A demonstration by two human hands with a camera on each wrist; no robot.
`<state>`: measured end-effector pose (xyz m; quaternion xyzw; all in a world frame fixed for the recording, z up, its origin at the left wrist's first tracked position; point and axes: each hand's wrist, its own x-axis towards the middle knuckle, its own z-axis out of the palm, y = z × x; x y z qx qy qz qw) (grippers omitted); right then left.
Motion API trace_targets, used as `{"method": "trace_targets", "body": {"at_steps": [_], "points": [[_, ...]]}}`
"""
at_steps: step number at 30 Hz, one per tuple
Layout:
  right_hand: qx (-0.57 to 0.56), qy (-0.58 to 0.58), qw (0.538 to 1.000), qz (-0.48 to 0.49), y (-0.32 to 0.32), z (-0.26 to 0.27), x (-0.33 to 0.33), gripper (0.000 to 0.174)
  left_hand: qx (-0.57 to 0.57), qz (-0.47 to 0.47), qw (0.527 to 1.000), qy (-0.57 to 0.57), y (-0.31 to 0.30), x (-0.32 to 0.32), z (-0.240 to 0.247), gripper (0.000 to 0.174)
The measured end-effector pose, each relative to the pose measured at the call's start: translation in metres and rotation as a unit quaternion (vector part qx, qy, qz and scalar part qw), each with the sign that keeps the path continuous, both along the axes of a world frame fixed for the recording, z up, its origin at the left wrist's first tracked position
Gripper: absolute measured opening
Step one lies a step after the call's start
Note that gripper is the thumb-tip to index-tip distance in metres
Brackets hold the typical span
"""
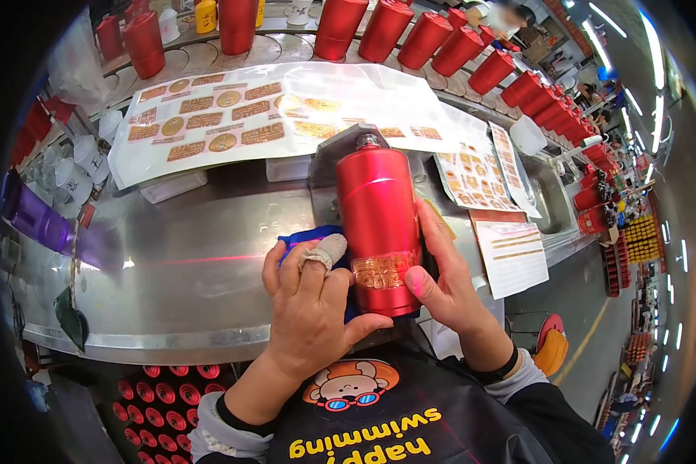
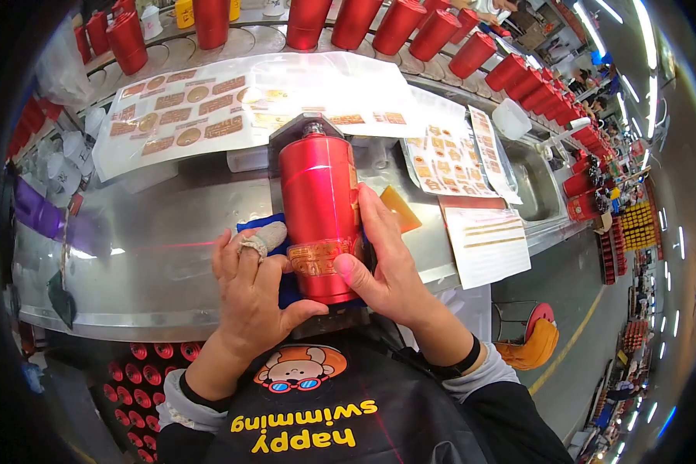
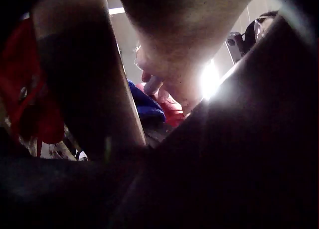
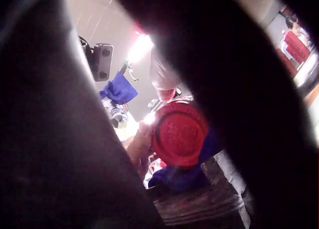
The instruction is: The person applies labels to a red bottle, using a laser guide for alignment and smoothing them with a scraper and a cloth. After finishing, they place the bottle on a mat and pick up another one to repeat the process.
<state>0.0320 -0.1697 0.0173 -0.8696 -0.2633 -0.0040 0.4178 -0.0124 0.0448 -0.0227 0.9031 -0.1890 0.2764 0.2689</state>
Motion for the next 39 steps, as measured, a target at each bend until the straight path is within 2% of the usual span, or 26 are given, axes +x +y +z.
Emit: {"method": "trace_targets", "body": {"at_steps": [4, 13, 16, 19, 23, 27, 33, 36, 39], "points": [[0.005, 0.015, 1.0, 0.001, -0.002, -0.001, -0.002, 0.084, 0.038, -0.004, 0.999, -0.036, 0.001, 0.003, 0.009, 0.071], [0.004, 0.022, 1.0, 0.017, -0.004, -0.003, -0.001, 0.085, 0.074, 0.002, 0.997, -0.036, 0.006, 0.002, 0.016, 0.072], [0.012, 0.023, 1.0, 0.016, -0.004, -0.003, 0.0, 0.085, -0.021, -0.014, 0.999, 0.021, 0.002, 0.002, 0.002, 0.073], [0.005, 0.016, 1.0, 0.015, -0.003, -0.003, 0.0, 0.084, -0.231, -0.073, 0.96, 0.139, -0.002, 0.004, -0.013, 0.066], [-0.001, 0.0, 1.0, 0.011, -0.001, -0.005, 0.0, 0.083, -0.303, -0.026, 0.942, 0.14, -0.017, 0.012, -0.019, 0.061], [-0.001, -0.011, 1.0, 0.001, 0.002, -0.007, -0.001, 0.083, -0.285, -0.015, 0.948, 0.138, -0.018, 0.014, -0.018, 0.055], [-0.001, -0.004, 1.0, -0.006, 0.003, -0.005, -0.002, 0.081, -0.296, -0.037, 0.935, 0.193, -0.013, 0.013, -0.017, 0.056], [0.01, -0.003, 1.0, -0.001, 0.001, -0.009, -0.001, 0.078, -0.36, -0.036, 0.912, 0.194, -0.017, 0.015, -0.016, 0.06], [0.01, -0.01, 1.0, 0.001, 0.002, -0.008, -0.002, 0.075, -0.3, -0.003, 0.93, 0.213, -0.024, 0.013, -0.006, 0.063]]}}
